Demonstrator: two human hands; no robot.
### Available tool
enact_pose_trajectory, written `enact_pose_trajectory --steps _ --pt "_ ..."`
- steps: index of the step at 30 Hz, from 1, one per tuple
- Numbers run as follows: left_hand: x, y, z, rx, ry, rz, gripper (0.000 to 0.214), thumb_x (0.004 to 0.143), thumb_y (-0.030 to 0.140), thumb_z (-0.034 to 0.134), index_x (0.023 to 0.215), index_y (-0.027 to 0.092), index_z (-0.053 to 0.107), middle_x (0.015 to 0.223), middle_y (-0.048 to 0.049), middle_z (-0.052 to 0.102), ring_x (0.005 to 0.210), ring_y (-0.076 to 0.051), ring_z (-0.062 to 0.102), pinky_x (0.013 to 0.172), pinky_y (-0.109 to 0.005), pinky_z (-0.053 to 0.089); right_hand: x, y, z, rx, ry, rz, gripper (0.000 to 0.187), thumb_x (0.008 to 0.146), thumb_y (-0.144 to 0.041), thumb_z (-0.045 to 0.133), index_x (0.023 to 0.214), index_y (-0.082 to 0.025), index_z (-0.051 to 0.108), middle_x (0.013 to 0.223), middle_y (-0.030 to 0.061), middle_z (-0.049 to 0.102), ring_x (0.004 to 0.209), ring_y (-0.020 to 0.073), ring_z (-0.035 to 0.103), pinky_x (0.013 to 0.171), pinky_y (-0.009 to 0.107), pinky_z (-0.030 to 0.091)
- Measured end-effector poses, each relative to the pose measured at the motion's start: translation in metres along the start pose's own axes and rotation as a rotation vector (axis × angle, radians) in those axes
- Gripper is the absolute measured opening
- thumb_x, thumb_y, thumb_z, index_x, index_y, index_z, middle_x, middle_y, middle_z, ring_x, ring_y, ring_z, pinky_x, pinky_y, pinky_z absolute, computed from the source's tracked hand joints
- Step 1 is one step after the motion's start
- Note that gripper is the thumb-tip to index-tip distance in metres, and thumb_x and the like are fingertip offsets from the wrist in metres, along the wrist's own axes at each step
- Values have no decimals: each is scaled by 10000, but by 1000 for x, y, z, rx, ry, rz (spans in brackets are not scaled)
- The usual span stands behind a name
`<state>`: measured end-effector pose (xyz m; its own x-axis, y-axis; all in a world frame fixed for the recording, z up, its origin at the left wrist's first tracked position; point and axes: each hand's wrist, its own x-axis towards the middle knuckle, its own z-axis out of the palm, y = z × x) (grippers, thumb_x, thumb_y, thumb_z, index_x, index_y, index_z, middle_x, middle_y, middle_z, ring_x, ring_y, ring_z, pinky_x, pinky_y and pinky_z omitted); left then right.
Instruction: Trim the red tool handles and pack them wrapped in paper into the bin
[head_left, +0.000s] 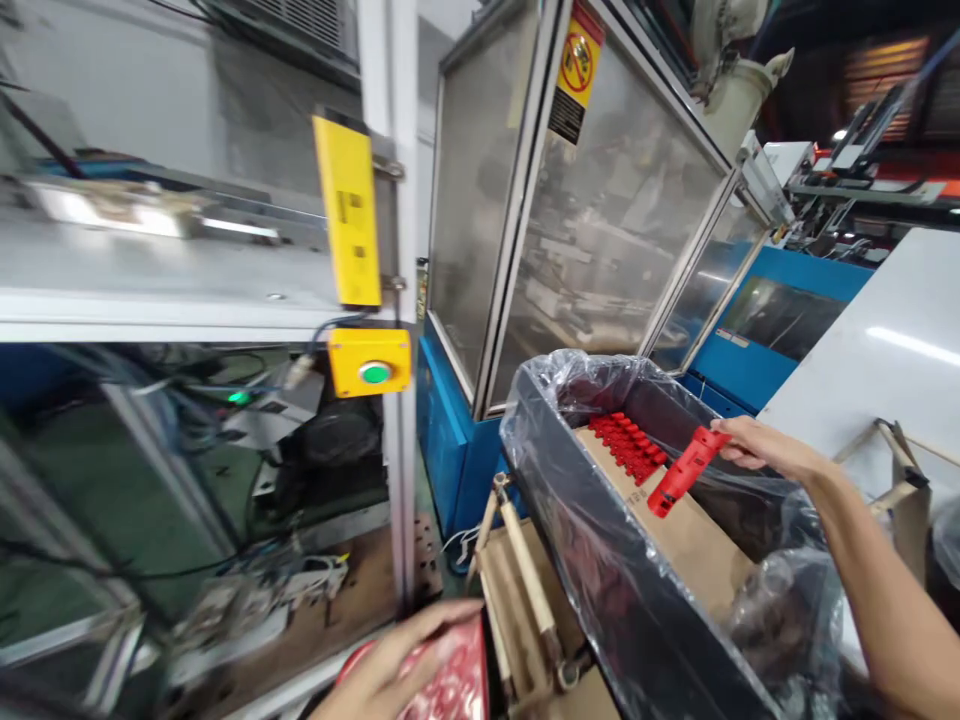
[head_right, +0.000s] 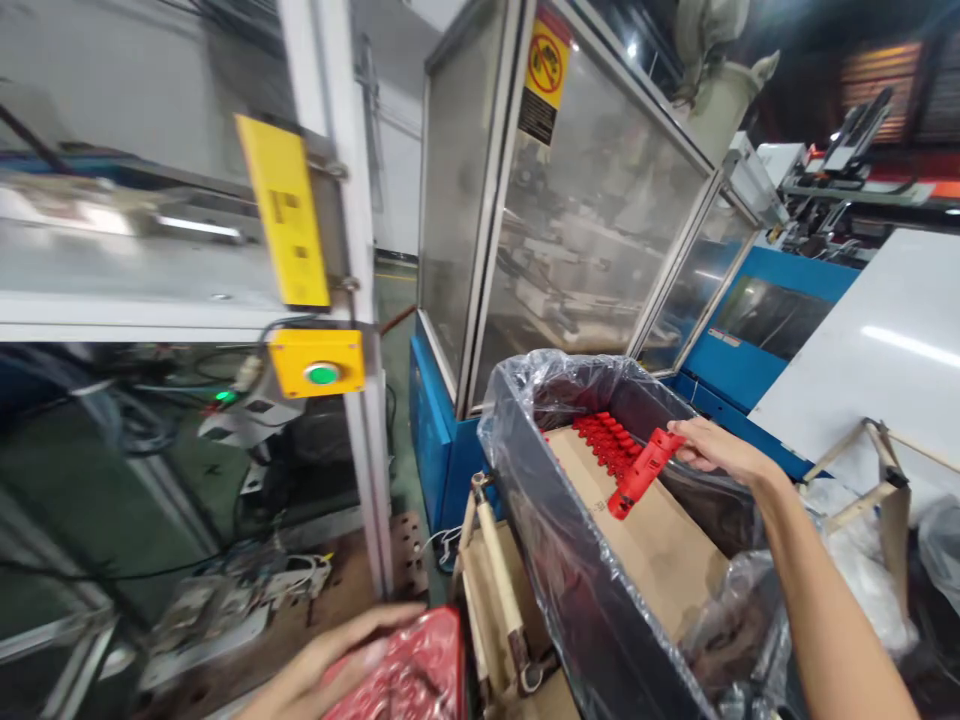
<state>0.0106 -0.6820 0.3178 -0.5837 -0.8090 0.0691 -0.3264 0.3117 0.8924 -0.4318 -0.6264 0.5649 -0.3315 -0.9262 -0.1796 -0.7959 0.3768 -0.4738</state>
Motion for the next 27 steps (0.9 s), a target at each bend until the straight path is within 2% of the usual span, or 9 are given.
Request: enact_pose_trajectory --steps 2,4,6,9,12,15,18,22,27 --pt "2 20 -13 -114 -39 45 593 888 736 454 1293 359 666 1359 -21 673 1280 -293 590 1145 -426 425 -40 -48 21 141 -115 -182 612 884 -781 370 621 -231 329 557 -85 295 474 60 178 457 234 168" --pt "-3 44 -22 -433 -108 93 685 874 747 480 1349 276 629 1426 -80 619 1357 -306 517 1200 -446 330 -70 -99 60 222 -234 -329 638 881 -793 385 594 -224 361 521 -80 309 465 61 180 459 248 157" --pt "-18 63 -28 -739 -146 120 742 849 773 498 1333 226 636 1392 -125 636 1314 -311 550 1140 -447 396 -90 -146 109 239 -321 -418 651 922 -763 355 569 -216 380 497 -66 340 454 63 227 464 252 180" --pt "-59 69 -38 -1028 -210 34 766 811 788 548 1214 155 705 1121 -148 749 1037 -268 685 951 -377 510 -107 -204 180 263 -412 -503 685 936 -771 311 558 -208 407 490 -53 377 449 65 300 470 249 215" --pt "-110 61 -55 -1132 -113 -87 696 775 751 644 976 98 776 766 -95 740 692 -170 665 715 -265 518 -116 -244 228 286 -517 -575 718 908 -823 282 558 -209 409 482 -55 377 433 58 294 460 247 218" --pt "-152 52 -74 -1151 63 -157 651 766 719 684 864 82 781 647 -58 685 573 -121 604 571 -204 451 -119 -275 255 293 -637 -635 715 881 -852 305 593 -207 423 496 -63 383 434 54 280 452 240 206" --pt "-179 48 -89 -1142 168 -142 657 777 725 665 851 81 776 630 -50 668 555 -116 594 548 -200 431 -120 -302 272 298 -756 -710 733 853 -881 305 586 -209 426 493 -64 370 435 57 275 448 240 197" --pt "-199 46 -99 -1075 287 -66 664 799 739 622 855 95 772 634 -51 672 585 -133 602 589 -218 440 -118 -325 288 310 -887 -861 724 874 -859 308 613 -204 470 516 -60 375 454 70 293 454 244 227" --pt "-209 46 -104 -921 416 52 654 761 761 643 853 126 771 667 -44 709 613 -142 572 631 -233 434 -109 -341 295 348 -1015 -1099 658 906 -801 381 660 -200 490 557 -48 409 492 82 354 486 246 290"
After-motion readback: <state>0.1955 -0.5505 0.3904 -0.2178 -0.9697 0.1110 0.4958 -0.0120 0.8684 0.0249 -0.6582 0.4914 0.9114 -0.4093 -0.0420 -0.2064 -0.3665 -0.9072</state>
